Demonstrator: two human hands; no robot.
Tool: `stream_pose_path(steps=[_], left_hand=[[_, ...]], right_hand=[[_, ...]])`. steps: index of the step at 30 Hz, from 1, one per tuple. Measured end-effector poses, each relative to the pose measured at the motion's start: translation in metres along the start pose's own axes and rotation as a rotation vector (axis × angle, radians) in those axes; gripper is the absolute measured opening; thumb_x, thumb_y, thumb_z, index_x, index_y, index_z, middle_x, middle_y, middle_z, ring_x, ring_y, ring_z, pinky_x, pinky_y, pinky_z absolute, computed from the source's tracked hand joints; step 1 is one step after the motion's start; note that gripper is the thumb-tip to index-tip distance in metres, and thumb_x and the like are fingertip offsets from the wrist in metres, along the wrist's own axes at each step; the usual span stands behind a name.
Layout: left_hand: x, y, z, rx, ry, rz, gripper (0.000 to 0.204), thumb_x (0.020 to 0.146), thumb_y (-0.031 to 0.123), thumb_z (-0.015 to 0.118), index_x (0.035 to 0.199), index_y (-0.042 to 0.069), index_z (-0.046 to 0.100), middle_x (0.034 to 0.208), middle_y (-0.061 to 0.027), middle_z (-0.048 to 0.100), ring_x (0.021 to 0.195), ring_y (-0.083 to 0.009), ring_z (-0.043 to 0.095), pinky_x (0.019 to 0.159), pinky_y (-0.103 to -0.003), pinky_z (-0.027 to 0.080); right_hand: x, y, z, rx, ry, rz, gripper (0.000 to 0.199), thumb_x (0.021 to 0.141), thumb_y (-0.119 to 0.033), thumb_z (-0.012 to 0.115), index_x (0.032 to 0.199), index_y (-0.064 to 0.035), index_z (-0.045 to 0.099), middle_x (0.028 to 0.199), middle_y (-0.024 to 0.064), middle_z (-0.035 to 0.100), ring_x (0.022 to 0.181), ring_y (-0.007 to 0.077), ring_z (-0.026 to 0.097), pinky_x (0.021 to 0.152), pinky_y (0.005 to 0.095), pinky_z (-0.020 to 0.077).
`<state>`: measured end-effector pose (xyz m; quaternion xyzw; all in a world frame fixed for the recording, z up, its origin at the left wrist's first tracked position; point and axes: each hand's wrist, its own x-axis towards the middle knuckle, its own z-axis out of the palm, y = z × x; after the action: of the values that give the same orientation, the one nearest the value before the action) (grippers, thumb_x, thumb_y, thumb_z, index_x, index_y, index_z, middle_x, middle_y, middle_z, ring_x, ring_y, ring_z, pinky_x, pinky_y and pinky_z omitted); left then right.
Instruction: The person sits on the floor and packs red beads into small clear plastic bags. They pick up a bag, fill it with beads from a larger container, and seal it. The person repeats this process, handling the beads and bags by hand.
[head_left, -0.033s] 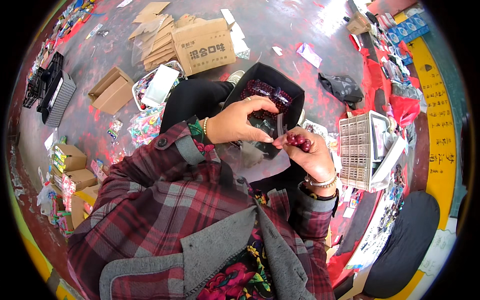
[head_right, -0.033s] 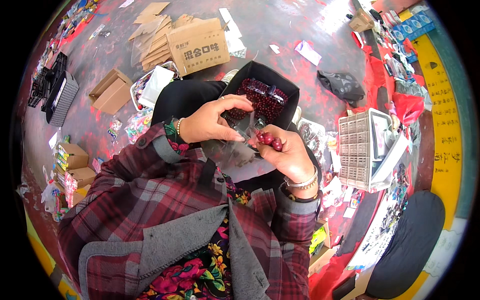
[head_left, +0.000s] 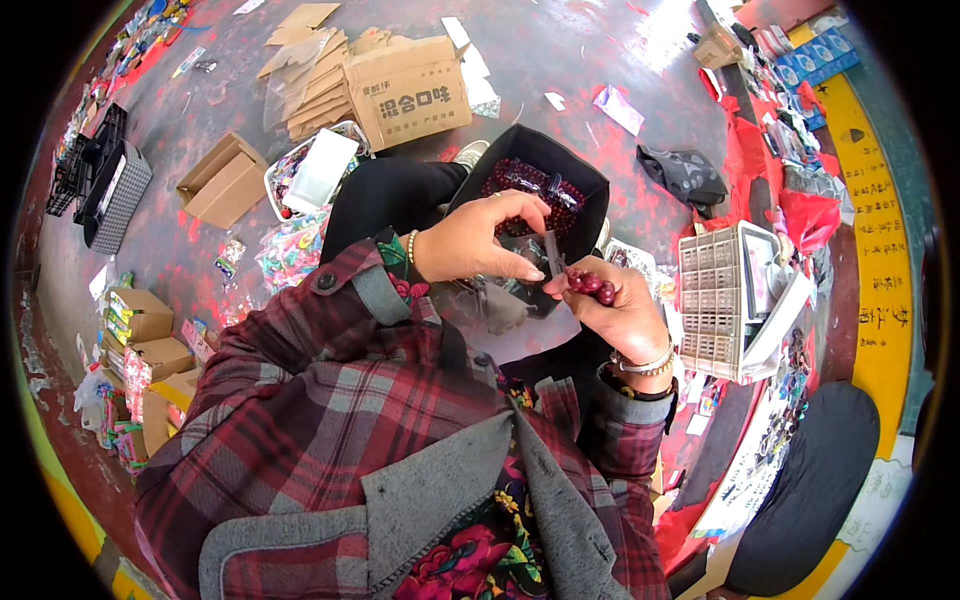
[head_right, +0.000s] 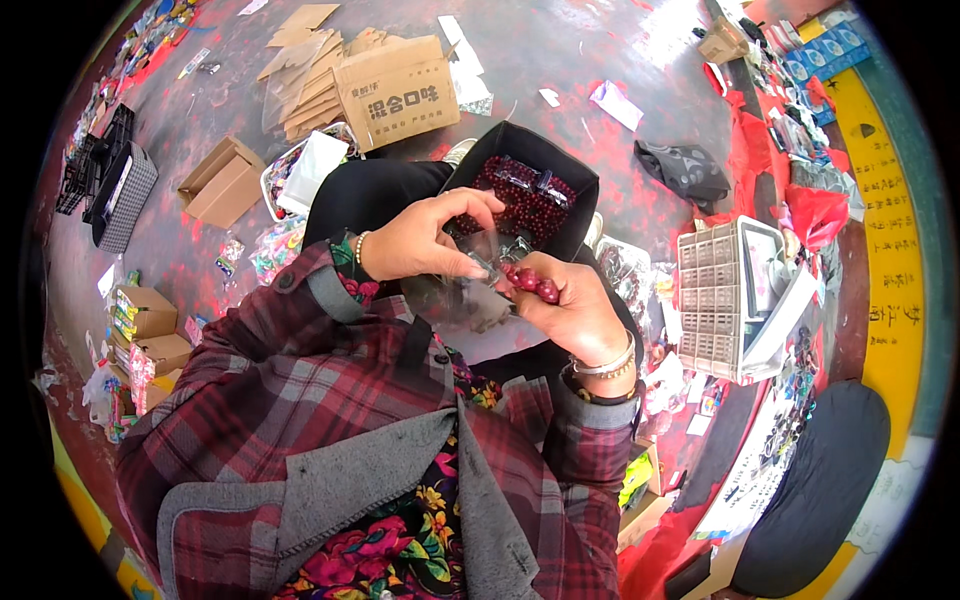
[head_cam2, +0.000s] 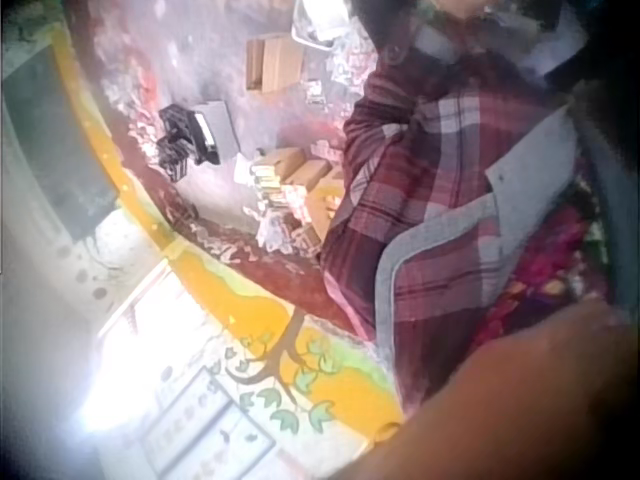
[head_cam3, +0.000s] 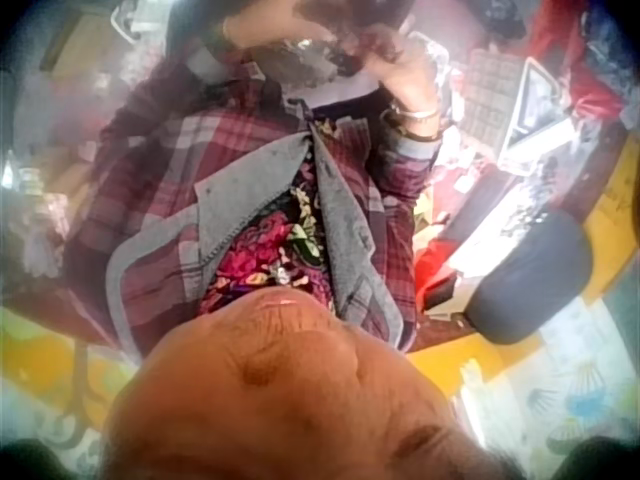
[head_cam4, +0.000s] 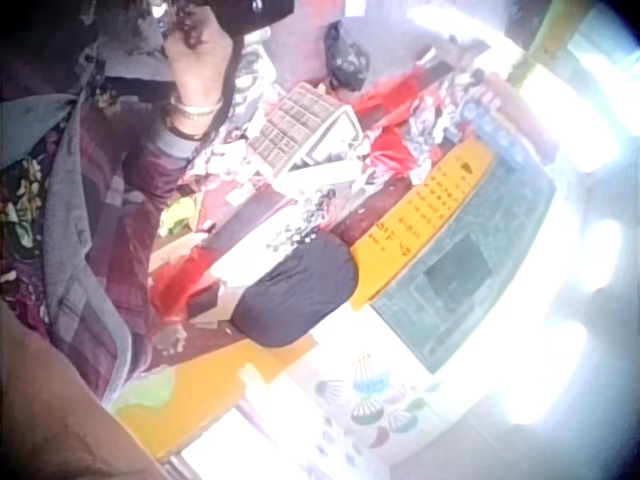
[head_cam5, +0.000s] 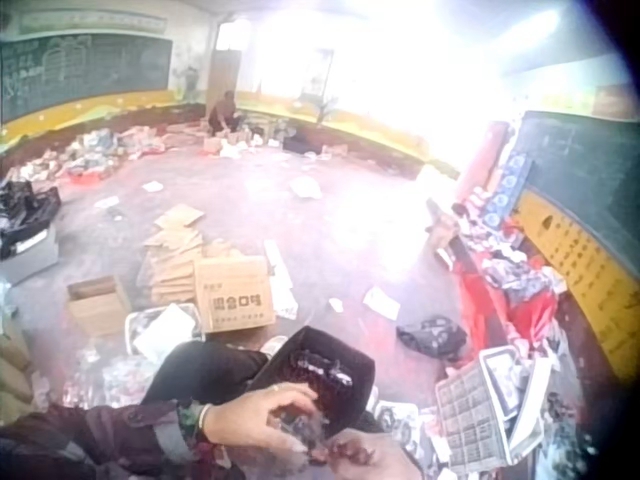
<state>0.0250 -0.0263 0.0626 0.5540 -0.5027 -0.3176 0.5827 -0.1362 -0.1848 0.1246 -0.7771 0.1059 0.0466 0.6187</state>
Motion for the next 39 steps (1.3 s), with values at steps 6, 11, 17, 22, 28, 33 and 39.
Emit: stream_pose_path(steps=[6, 11, 17, 22, 28, 33, 39], left_hand=[[-0.001, 0.000, 0.003, -0.422, -0.060, -0.208, 0.041, 0.074, 0.006, 0.071, 0.109, 0.003, 0.049, 0.102, -0.0035, 0.055, 0.097, -0.0117, 0.053, 0.085, -0.026, 0.043], [-0.005, -0.003, 0.007, -0.529, 0.015, -0.263, 0.028, 0.077, 0.005, 0.068, 0.103, 0.002, 0.057, 0.096, -0.0027, 0.059, 0.091, -0.0095, 0.055, 0.080, -0.024, 0.044], [-0.002, 0.003, 0.018, -0.468, 0.216, -0.399, 0.015, 0.080, 0.009, 0.066, 0.092, 0.003, 0.061, 0.088, -0.0014, 0.062, 0.082, -0.0067, 0.057, 0.075, -0.022, 0.045], [-0.003, -0.002, 0.023, -0.399, 0.289, -0.385, 0.015, 0.080, 0.008, 0.064, 0.093, 0.000, 0.062, 0.088, -0.0009, 0.060, 0.082, -0.0064, 0.055, 0.074, -0.021, 0.044], [-0.004, -0.002, 0.024, -0.411, 0.367, -0.291, 0.009, 0.076, 0.003, 0.055, 0.080, -0.001, 0.063, 0.089, -0.0035, 0.058, 0.085, -0.0099, 0.053, 0.078, -0.024, 0.041], [-0.006, -0.010, 0.024, -0.400, 0.359, -0.319, 0.012, 0.073, 0.001, 0.050, 0.077, -0.001, 0.061, 0.087, -0.0040, 0.058, 0.084, -0.0109, 0.053, 0.078, -0.024, 0.041], [-0.006, -0.010, 0.028, -0.158, 0.398, -0.257, 0.018, 0.071, -0.004, 0.050, 0.087, -0.001, 0.059, 0.082, -0.0028, 0.059, 0.075, -0.0086, 0.054, 0.069, -0.022, 0.044]], right_hand=[[0.003, 0.011, 0.004, -0.126, 0.182, -0.041, 0.006, 0.078, -0.003, 0.060, 0.084, -0.0023, 0.059, 0.064, -0.0003, 0.057, 0.062, 0.0028, 0.047, 0.056, 0.0197, 0.0399], [0.008, 0.011, 0.009, -0.170, 0.360, -0.083, 0.004, 0.077, -0.004, 0.060, 0.081, -0.0032, 0.059, 0.065, 0.0030, 0.060, 0.059, 0.0064, 0.050, 0.055, 0.0228, 0.0418], [0.010, 0.009, 0.019, -0.484, 0.483, -0.148, 0.011, 0.072, -0.003, 0.062, 0.082, -0.0061, 0.060, 0.061, 0.0098, 0.052, 0.055, 0.0171, 0.052, 0.054, 0.0268, 0.0428], [0.012, 0.004, 0.028, -0.516, 0.484, -0.142, 0.011, 0.070, -0.003, 0.062, 0.081, -0.0060, 0.060, 0.061, 0.0105, 0.051, 0.054, 0.0208, 0.052, 0.054, 0.0285, 0.0433], [0.014, 0.006, 0.029, -0.501, 0.489, -0.149, 0.011, 0.071, -0.003, 0.062, 0.081, -0.0061, 0.060, 0.061, 0.0100, 0.050, 0.053, 0.0205, 0.051, 0.054, 0.0284, 0.0429], [0.014, 0.004, 0.031, -0.489, 0.496, -0.129, 0.011, 0.071, -0.003, 0.062, 0.081, -0.0062, 0.060, 0.060, 0.0095, 0.050, 0.053, 0.0206, 0.051, 0.053, 0.0282, 0.0427], [0.014, 0.002, 0.032, -0.501, 0.488, -0.157, 0.012, 0.070, -0.003, 0.062, 0.082, -0.0062, 0.060, 0.060, 0.0094, 0.050, 0.052, 0.0196, 0.051, 0.053, 0.0276, 0.0423]])
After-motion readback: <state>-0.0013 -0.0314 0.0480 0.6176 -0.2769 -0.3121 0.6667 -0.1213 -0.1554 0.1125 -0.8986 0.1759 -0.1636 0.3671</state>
